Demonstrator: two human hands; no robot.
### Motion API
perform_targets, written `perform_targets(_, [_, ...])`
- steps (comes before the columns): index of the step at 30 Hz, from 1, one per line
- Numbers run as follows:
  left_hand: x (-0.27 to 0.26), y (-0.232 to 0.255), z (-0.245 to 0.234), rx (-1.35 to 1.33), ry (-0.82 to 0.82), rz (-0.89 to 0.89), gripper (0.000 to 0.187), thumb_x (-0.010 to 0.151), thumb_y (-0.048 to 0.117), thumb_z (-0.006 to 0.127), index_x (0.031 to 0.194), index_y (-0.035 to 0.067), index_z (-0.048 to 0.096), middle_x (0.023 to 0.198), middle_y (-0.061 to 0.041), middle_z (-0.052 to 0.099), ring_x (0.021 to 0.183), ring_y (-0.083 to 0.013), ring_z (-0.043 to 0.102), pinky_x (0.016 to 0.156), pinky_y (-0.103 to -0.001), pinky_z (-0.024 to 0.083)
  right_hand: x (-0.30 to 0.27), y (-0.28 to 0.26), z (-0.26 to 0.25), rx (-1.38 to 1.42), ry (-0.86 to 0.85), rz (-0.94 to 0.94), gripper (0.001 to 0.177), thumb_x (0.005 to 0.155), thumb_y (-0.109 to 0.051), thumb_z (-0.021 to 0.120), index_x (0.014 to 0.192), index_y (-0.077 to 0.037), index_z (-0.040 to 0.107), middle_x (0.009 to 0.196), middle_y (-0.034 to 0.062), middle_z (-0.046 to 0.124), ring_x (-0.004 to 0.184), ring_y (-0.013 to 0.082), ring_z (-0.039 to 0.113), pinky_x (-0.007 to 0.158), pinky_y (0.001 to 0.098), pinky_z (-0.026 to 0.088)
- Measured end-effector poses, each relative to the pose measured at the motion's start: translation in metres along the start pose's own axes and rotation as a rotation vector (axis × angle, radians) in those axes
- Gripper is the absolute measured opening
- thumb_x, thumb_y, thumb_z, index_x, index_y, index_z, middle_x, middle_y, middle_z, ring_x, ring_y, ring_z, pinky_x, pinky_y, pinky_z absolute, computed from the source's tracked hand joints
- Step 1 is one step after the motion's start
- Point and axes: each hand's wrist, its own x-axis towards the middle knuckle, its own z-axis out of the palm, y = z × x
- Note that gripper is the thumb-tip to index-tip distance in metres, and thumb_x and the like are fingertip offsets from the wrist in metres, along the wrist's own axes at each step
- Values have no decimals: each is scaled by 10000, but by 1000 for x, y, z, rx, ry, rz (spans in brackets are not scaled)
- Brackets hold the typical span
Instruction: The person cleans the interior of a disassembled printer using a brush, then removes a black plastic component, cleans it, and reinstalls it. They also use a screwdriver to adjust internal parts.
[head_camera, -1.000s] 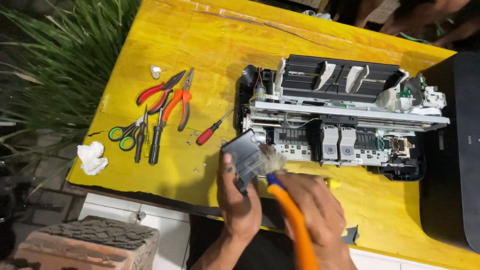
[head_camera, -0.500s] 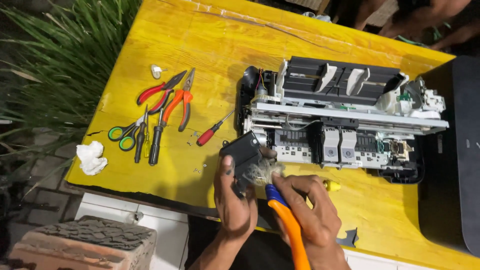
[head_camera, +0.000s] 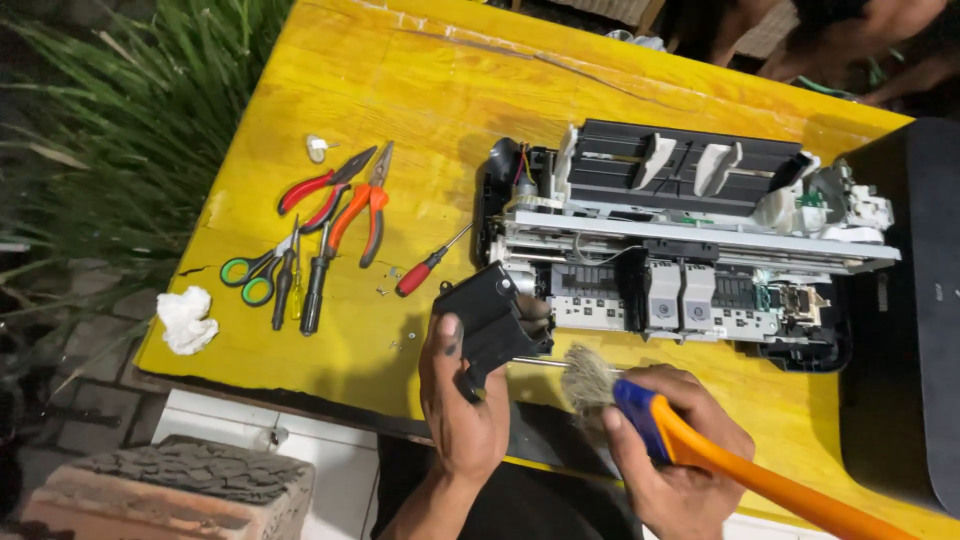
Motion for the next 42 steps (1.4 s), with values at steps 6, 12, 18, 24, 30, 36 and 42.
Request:
perform_targets(6, [-24, 10, 8, -49, -143, -50, 696, 947, -113, 614, 1561, 54, 335, 1581, -306, 397, 1483, -466, 429, 1078, -414, 591, 10, -3, 27, -76, 44, -303, 104, 849, -65, 729, 877, -21, 639, 812, 103, 706, 717, 198, 705, 684, 265, 553])
perform_targets(12, [-3, 2, 0, 7, -31, -19, 769, 989, -65, 642, 1603, 196, 259, 1512, -256, 501, 1302, -360, 583, 960, -413, 623, 17, 23, 9, -299, 0, -296, 171, 820, -138, 832, 900, -60, 702, 822, 59, 731, 640, 139, 655, 565, 256, 511])
perform_targets(18, [-12, 4, 7, -36, -111, -24, 714, 959, -77, 654, 1567, 82, 315, 1515, -291, 470, 1397, -441, 512, 1120, -505, 540, 13, 1, 9, -46, -59, -372, 172, 862, -90, 726, 998, -8, 661, 910, 125, 708, 805, 247, 704, 783, 316, 565])
perform_targets(24, [-14, -10, 21, -310, -100, -399, 653, 877, -53, 727, 1446, 131, 465, 1454, -181, 488, 1321, -278, 595, 1029, -375, 568, 16, 17, 8, -319, -104, -390, 60, 892, -147, 689, 916, -101, 659, 834, 29, 675, 665, 192, 615, 607, 290, 471])
perform_targets(30, [53, 47, 4, -1179, 225, -1244, 373, 980, 274, 543, 1249, 22, 601, 1253, -199, 700, 1168, -291, 677, 937, -465, 582, -9, 9, 2, -80, 203, -15, 557, 760, -66, 837, 1233, 92, 589, 1146, 236, 668, 910, 247, 735, 840, 288, 603])
perform_targets(36, [2, 16, 3, -57, -201, -282, 791, 819, -157, 646, 1510, 107, 367, 1316, -203, 615, 1175, -344, 629, 895, -418, 571, 14, -21, 23, -142, -89, -391, 128, 894, -100, 719, 994, -28, 684, 841, 92, 697, 680, 218, 658, 639, 295, 520])
perform_targets(42, [65, 57, -13, -1261, 12, -918, 536, 1049, 374, 402, 1279, -49, 639, 1122, -275, 756, 973, -358, 737, 694, -419, 576, 8, -7, 2, -253, -67, -31, 313, 837, -198, 793, 1099, -46, 717, 996, 67, 776, 810, 130, 726, 781, 250, 564])
